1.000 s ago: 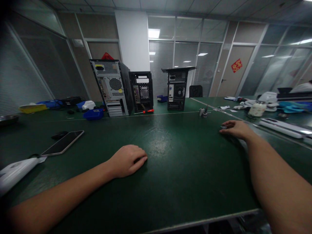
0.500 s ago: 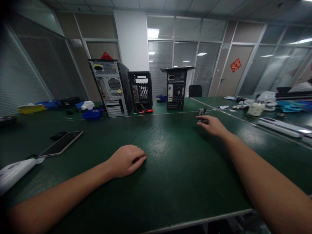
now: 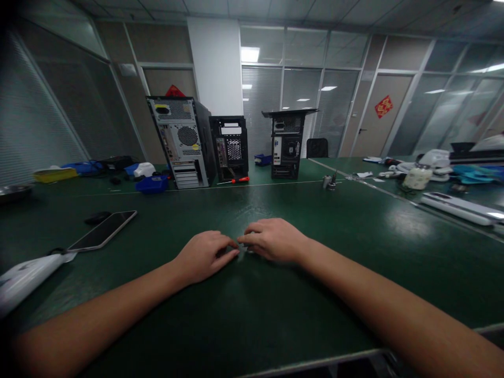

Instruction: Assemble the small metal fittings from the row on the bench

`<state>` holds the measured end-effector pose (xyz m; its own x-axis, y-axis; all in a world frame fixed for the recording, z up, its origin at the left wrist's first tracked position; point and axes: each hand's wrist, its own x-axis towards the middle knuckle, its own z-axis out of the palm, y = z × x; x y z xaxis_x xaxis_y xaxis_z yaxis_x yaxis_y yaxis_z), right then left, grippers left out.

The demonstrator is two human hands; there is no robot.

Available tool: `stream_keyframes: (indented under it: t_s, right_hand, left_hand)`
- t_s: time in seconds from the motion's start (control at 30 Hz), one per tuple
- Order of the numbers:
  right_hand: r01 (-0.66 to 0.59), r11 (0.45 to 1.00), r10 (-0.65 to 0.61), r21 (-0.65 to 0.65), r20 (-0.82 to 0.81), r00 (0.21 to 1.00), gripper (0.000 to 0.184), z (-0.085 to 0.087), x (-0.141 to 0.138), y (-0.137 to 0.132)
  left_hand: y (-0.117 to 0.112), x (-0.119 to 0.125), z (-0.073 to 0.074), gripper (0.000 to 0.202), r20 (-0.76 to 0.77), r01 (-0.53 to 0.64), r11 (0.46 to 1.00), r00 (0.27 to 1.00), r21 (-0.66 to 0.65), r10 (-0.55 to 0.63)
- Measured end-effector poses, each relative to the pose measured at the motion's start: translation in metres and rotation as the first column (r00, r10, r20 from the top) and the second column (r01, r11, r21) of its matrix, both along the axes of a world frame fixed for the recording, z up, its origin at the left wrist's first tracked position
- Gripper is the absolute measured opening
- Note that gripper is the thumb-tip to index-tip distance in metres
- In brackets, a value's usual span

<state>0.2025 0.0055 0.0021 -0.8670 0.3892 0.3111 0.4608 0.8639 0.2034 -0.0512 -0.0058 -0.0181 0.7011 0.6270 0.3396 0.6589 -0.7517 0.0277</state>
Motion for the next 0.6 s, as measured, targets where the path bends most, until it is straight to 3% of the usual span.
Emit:
stream_keyframes:
  t_s: [0.3,0.5,0.6]
  right_hand:
    - [-0.112,0.992,0.116,0.06,-0.065,0.991,0.034,-0.008,-0.003,0.002]
    - [-0.065,0.996,0.07,0.052,-0.094,0.993,0.04,-0.008,0.003,0.002]
    - [0.007,0.999,0.0,0.032,-0.221,0.975,0.044,-0.009,0.004,0.004]
  left_hand:
    - [0.002,0.003,-0.002,0.02,-0.023,-0.003,0.999,1.0,0.051,0.004]
    - [0.001,0.007,-0.003,0.021,-0.014,-0.017,0.998,1.0,0.053,0.017]
    - [0.0,0.005,-0.002,0.021,-0.003,-0.021,0.999,1.0,0.046,0.022]
